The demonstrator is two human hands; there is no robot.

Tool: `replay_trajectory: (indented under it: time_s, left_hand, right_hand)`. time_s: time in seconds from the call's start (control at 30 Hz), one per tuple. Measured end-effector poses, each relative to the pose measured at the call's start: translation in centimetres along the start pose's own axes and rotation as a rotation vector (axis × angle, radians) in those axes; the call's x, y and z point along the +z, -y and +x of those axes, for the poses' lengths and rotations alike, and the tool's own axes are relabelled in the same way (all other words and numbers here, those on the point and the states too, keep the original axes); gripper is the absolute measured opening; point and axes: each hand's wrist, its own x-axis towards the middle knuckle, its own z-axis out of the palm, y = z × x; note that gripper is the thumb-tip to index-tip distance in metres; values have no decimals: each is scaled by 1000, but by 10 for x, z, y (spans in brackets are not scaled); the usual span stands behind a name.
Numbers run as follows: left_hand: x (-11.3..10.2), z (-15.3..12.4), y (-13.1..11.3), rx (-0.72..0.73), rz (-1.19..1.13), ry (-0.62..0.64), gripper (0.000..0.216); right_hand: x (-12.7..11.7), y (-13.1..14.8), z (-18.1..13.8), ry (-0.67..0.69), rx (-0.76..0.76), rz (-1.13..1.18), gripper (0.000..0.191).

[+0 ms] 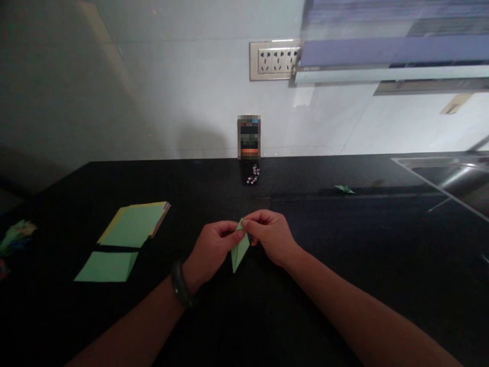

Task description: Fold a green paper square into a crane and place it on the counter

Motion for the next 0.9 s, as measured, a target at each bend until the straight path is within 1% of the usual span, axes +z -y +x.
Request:
replay_trajectory:
  time_s: [0.1,0.2,0.37,0.43,0.53,0.67,0.77,0.9]
  left_hand:
    - [0,-1,-1,-6,33,-11,20]
    - [1,-1,-2,3,43,5,19]
    - [1,-1,-2,-17,84,-7,17]
    - [1,-1,-1,-13,79,-16,18]
    - [0,0,0,33,91,-39,23]
    - [0,1,4,116,185,-66,24]
    - [-1,2,6,118,227,-64,24]
    - [-1,2,5,109,222,-49,22]
  right_hand:
    - [1,-2,0,0,-1,0,13]
    - [1,-2,1,-9,-6,20,13]
    - [1,1,2,-37,20,65,17]
    - [1,3,1,2,41,12,19]
    - [2,5,-2,57,37,-112,20]
    - [5,7,-5,36,5,-203,17]
    - [6,8,-5,26,-3,-233,13]
    - [5,9,-5,17,-3,-255,11]
